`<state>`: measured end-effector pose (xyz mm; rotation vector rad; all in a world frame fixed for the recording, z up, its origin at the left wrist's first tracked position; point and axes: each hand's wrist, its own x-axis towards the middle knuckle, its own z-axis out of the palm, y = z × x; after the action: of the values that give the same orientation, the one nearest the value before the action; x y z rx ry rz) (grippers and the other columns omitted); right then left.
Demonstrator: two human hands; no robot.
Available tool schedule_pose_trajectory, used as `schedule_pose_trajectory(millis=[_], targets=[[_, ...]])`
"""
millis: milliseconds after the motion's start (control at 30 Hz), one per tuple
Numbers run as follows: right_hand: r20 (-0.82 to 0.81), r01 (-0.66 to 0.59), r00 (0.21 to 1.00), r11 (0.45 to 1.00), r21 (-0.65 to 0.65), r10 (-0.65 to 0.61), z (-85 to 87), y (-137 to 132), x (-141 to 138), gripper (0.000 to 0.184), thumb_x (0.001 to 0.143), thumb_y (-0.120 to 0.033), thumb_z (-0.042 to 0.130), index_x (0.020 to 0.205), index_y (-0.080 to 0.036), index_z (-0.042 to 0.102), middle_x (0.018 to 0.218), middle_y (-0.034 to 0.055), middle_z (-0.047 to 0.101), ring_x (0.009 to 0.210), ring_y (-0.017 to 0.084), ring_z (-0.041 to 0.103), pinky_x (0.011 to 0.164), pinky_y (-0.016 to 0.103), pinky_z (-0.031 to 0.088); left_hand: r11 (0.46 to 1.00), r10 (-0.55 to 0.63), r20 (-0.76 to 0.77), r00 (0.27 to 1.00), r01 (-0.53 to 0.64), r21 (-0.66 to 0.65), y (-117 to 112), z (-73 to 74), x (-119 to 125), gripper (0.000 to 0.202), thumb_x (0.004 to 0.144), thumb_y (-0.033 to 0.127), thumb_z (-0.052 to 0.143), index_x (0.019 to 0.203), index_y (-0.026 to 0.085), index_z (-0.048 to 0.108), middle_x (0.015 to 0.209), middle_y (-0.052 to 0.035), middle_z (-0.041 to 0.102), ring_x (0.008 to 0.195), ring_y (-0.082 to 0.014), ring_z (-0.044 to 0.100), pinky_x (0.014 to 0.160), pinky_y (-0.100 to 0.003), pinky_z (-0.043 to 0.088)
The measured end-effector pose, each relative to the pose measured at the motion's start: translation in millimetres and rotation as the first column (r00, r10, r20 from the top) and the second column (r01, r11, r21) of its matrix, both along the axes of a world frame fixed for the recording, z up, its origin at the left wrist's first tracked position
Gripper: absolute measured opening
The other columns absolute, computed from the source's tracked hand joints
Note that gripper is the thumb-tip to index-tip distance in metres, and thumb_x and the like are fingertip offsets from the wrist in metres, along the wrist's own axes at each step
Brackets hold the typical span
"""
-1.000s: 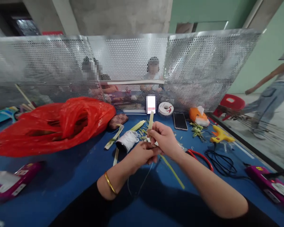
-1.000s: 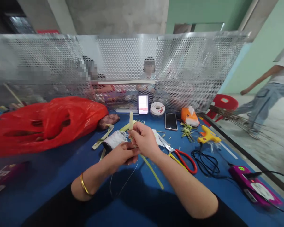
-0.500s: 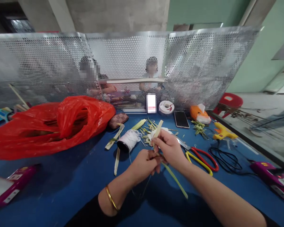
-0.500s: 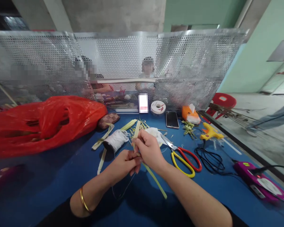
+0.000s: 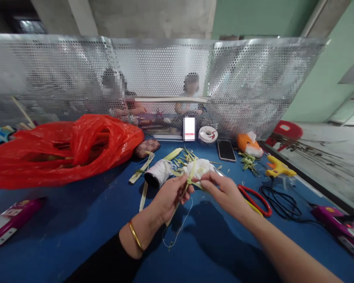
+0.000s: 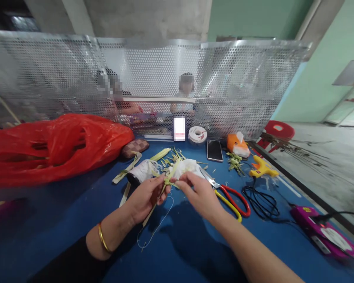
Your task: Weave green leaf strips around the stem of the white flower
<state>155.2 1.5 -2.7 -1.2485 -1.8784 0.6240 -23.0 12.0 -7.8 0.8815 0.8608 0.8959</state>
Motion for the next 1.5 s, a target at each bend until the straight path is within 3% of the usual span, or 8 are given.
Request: schedule_pose_trajectory(millis=[133, 267, 600, 733, 900, 1067, 1200, 1500], targets=[[0.008, -0.055, 0.998, 0.998, -0.038, 0.055, -16.0, -6.7, -7.5, 0.017, 0.09, -0.031, 0.053, 0.077, -0.02, 0.056, 0.067, -0.0016, 0.059, 0.062, 0.014, 0.053, 0.06, 0.024, 0.041, 1.0, 0.025, -0.019, 1.0, -0.025, 0.012, 0.6, -0.1, -0.8, 0.031, 0.065, 0.031, 0.079, 0.086, 0.01, 0.07, 0.063, 0.0023, 0.058, 0.047, -0.0033, 0.046, 0.046, -0.016, 0.032], [0.085, -0.06, 0.995, 0.998, -0.011, 0.061, -19.1, -6.5, -9.4, 0.019, 0.094, -0.029, 0.046, 0.078, -0.021, 0.054, 0.064, -0.0019, 0.057, 0.056, 0.013, 0.05, 0.056, 0.023, 0.039, 0.997, 0.07, -0.07, 0.995, -0.067, 0.049, 0.9, -2.2, 0.7, 0.034, 0.066, 0.034, 0.078, 0.089, 0.011, 0.069, 0.065, 0.0011, 0.061, 0.048, -0.0052, 0.049, 0.046, -0.017, 0.034], [0.457, -0.13, 0.888, 0.931, 0.341, -0.043, -16.0, -5.5, 1.0, 0.021, 0.094, -0.015, 0.041, 0.078, -0.019, 0.055, 0.071, 0.0032, 0.063, 0.063, 0.019, 0.056, 0.059, 0.029, 0.038, 0.968, 0.212, -0.321, 0.923, -0.154, 0.198, -0.4, -15.1, 12.1, 0.021, 0.078, 0.035, 0.066, 0.077, 0.014, 0.064, 0.059, 0.0031, 0.056, 0.044, -0.0077, 0.048, 0.043, -0.02, 0.039], [0.424, -0.098, 0.9, 0.9, 0.425, -0.103, -15.0, -2.8, 1.1, 0.019, 0.094, -0.014, 0.045, 0.082, -0.018, 0.059, 0.076, 0.004, 0.066, 0.068, 0.019, 0.058, 0.068, 0.032, 0.043, 0.979, 0.202, -0.18, 0.963, -0.192, 0.07, 0.7, -9.0, 7.8, 0.022, 0.074, 0.033, 0.072, 0.074, 0.012, 0.067, 0.059, 0.0014, 0.06, 0.048, -0.0071, 0.051, 0.05, -0.02, 0.041], [0.197, 0.048, 0.95, 0.736, 0.675, -0.243, -8.1, -12.8, 0.0, 0.011, 0.087, -0.017, 0.06, 0.097, -0.019, 0.064, 0.096, 0.0101, 0.068, 0.098, 0.027, 0.06, 0.089, 0.042, 0.042, 0.988, 0.153, 0.103, 0.983, -0.153, -0.005, -0.1, 8.5, -1.0, 0.027, 0.067, 0.024, 0.079, 0.093, 0.015, 0.074, 0.077, -0.004, 0.072, 0.076, -0.0109, 0.063, 0.077, -0.02, 0.046], [0.023, -0.06, 0.998, 0.979, 0.193, 0.056, -18.3, -21.5, -18.2, 0.012, 0.09, -0.026, 0.056, 0.089, -0.021, 0.066, 0.091, 0.0068, 0.07, 0.088, 0.023, 0.064, 0.079, 0.034, 0.048, 0.995, 0.081, 0.135, 0.987, -0.088, 0.046, -6.2, 11.0, 2.7, 0.024, 0.067, 0.023, 0.078, 0.09, 0.014, 0.076, 0.084, -0.0065, 0.074, 0.081, -0.0158, 0.065, 0.085, -0.026, 0.046], [-0.301, -0.096, 0.952, 0.989, -0.111, 0.058, -27.2, -18.1, -31.7, 0.016, 0.088, -0.031, 0.058, 0.088, -0.019, 0.069, 0.088, 0.0043, 0.071, 0.09, 0.022, 0.065, 0.086, 0.032, 0.05, 0.997, 0.067, 0.124, 0.99, -0.07, 0.026, -10.5, 5.8, 9.8, 0.028, 0.067, 0.025, 0.077, 0.092, 0.013, 0.076, 0.077, -0.0062, 0.073, 0.077, -0.0163, 0.064, 0.084, -0.028, 0.045], [-0.263, -0.136, 0.957, 0.99, -0.029, 0.123, -29.4, -18.7, -26.7, 0.018, 0.091, -0.027, 0.054, 0.076, -0.02, 0.063, 0.082, 0.0036, 0.063, 0.082, 0.018, 0.059, 0.081, 0.027, 0.048, 0.99, 0.136, 0.106, 0.985, -0.14, 0.029, -11.3, 4.9, 10.6, 0.032, 0.063, 0.028, 0.081, 0.091, 0.013, 0.075, 0.075, -0.0055, 0.071, 0.078, -0.0156, 0.061, 0.079, -0.026, 0.043]])
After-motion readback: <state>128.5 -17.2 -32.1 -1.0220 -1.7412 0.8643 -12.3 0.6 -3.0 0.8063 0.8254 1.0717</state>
